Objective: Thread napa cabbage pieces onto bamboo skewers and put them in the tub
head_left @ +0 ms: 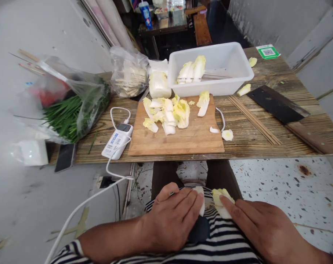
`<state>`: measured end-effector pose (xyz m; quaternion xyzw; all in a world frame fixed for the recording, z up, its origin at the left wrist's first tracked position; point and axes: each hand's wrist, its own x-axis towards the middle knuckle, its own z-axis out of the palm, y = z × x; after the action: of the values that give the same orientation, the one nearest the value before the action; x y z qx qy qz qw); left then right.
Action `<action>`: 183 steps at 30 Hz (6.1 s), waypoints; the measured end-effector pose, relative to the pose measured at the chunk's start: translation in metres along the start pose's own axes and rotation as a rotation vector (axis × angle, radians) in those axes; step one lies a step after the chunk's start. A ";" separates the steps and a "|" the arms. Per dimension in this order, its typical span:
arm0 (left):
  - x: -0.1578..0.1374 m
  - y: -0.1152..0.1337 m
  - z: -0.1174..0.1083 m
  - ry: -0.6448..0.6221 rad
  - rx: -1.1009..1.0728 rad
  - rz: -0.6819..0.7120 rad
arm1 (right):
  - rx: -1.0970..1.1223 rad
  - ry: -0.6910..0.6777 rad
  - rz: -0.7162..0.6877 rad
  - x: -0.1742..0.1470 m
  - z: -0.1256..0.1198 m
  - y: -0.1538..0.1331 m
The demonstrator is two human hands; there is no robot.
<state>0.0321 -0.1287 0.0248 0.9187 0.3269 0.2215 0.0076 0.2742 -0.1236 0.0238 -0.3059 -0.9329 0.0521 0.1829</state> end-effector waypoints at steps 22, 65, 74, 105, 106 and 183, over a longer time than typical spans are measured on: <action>0.018 -0.013 -0.006 0.038 -0.004 -0.162 | 0.032 0.083 -0.032 0.033 0.011 0.007; 0.049 -0.028 0.044 0.391 -1.900 -1.114 | 1.635 0.172 0.933 0.059 0.050 0.035; 0.072 -0.068 0.041 0.407 -0.606 -0.730 | 0.815 0.540 0.880 0.027 0.028 0.058; 0.093 -0.091 0.014 0.497 -0.712 -0.939 | 0.180 0.680 0.583 0.021 0.030 0.052; 0.086 -0.088 0.010 0.511 -0.719 -0.915 | 0.200 0.660 0.574 0.023 0.029 0.049; 0.028 -0.173 0.039 0.554 0.045 -0.914 | 0.649 0.253 0.819 -0.011 0.068 0.066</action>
<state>-0.0366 0.0292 -0.0265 0.5898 0.6879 0.4230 -0.0030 0.2937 -0.0760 -0.0565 -0.5766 -0.6436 0.3676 0.3438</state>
